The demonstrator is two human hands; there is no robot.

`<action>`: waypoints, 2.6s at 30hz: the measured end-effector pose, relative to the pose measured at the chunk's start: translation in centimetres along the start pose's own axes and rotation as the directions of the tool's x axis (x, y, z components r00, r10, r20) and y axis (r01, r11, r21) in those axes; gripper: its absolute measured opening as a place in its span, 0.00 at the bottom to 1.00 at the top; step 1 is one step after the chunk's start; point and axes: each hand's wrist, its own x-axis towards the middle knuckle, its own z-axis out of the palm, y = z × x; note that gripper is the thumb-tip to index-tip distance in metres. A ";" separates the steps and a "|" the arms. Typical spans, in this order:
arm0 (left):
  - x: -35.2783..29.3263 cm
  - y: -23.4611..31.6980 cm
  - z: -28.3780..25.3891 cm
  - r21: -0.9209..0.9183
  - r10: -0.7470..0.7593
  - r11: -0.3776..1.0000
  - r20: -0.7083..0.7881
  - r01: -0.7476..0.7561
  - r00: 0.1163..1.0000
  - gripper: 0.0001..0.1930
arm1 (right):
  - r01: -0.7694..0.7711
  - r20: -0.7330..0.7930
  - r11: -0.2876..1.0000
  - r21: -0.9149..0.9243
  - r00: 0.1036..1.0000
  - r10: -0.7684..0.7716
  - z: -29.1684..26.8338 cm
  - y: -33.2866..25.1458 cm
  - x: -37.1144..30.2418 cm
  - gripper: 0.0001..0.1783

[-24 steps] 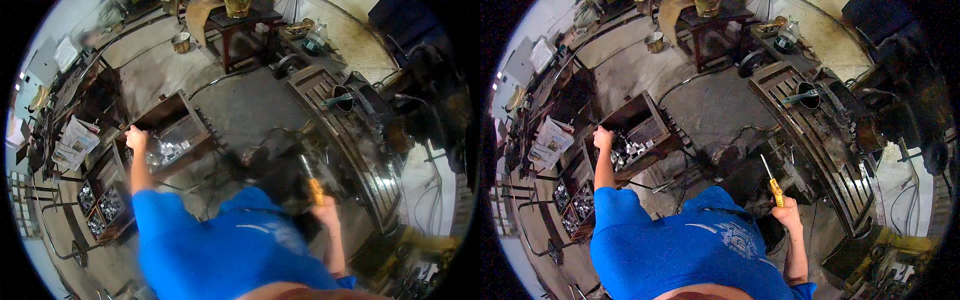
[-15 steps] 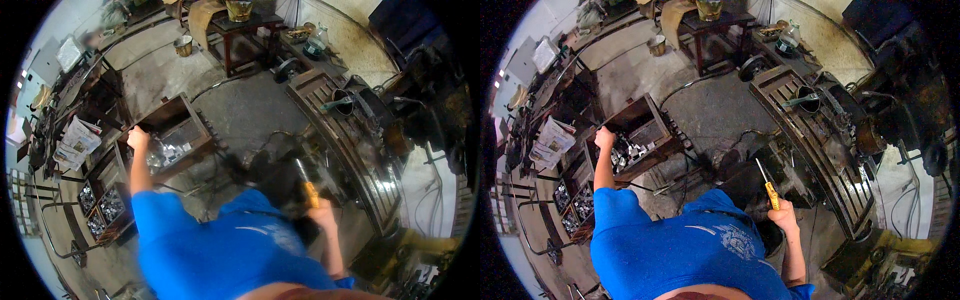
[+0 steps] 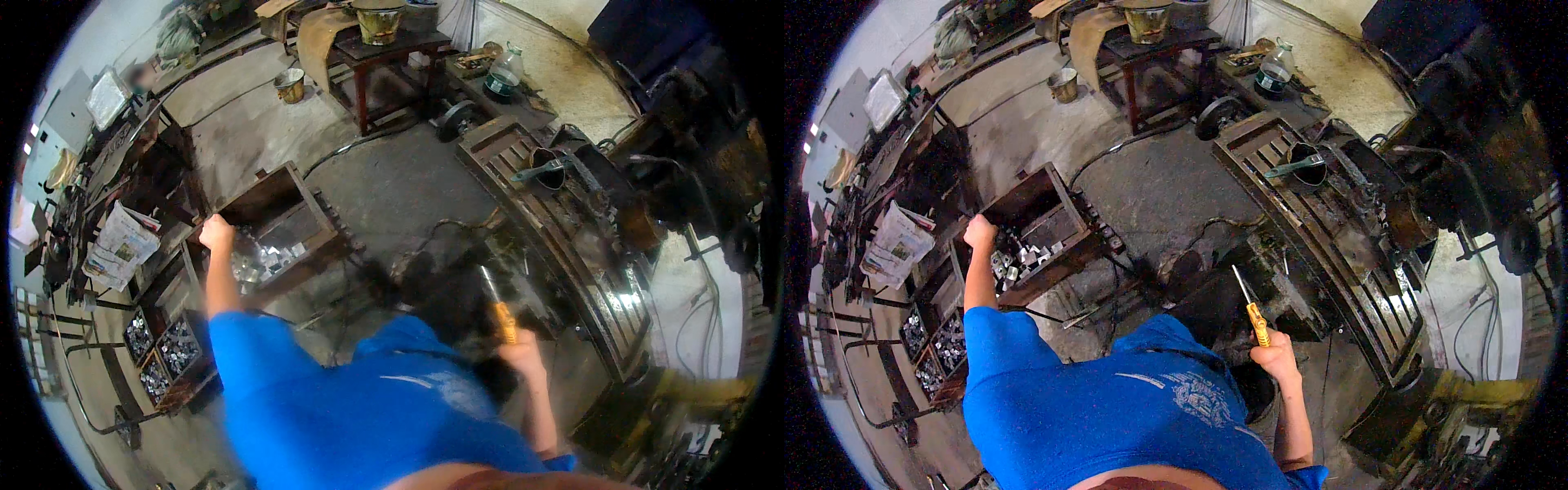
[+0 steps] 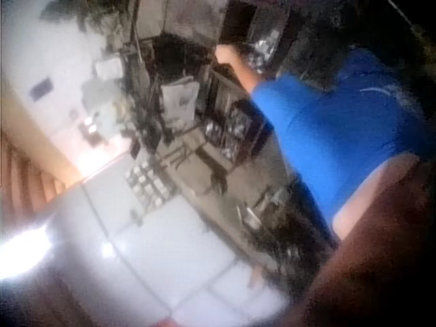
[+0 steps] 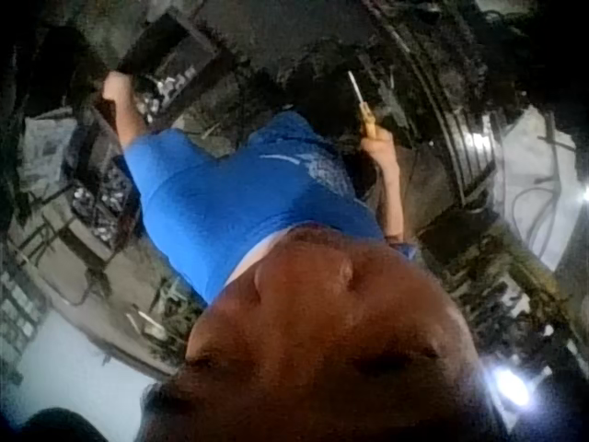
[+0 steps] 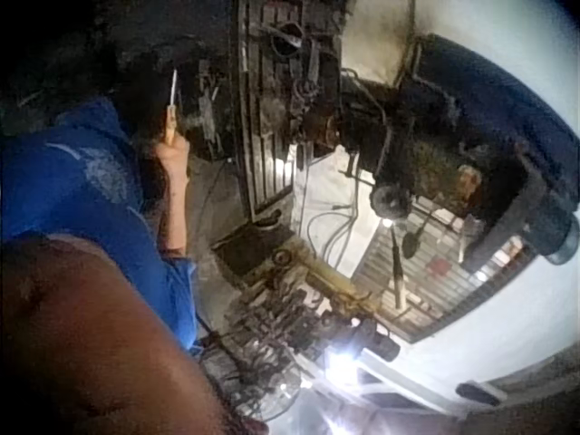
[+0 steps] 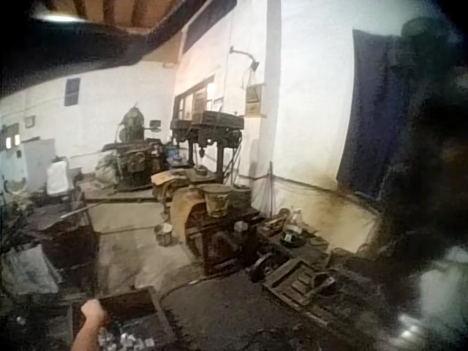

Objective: The person operates a drill press in a workshop, repeatedly picking up small metal pieces from a nearby bin, positioning them under the drill bit, and drilling holes. After drilling, the person places the finished pieces into a separate bin.

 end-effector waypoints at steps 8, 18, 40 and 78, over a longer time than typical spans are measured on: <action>0.6 -0.4 -0.6 0.132 0.267 0.949 0.148 -0.287 0.952 0.12 | 0.074 -0.036 0.997 0.015 0.997 -0.073 0.9 2.2 0.0 0.14; -2.1 0.0 0.7 -0.043 0.052 0.997 -0.105 -0.056 0.993 0.11 | 0.054 -0.010 0.998 0.041 0.998 -0.054 1.1 2.2 0.0 0.14; 0.3 -0.3 1.0 -0.404 -0.335 0.831 0.184 0.381 0.924 0.17 | 0.107 -0.018 0.991 0.086 0.994 -0.106 1.7 2.9 0.3 0.13; -13.0 16.9 -9.4 -0.984 0.827 -0.054 0.052 0.171 0.560 0.25 | 0.139 0.068 0.990 -0.008 0.988 -0.138 -0.1 -4.2 -1.8 0.17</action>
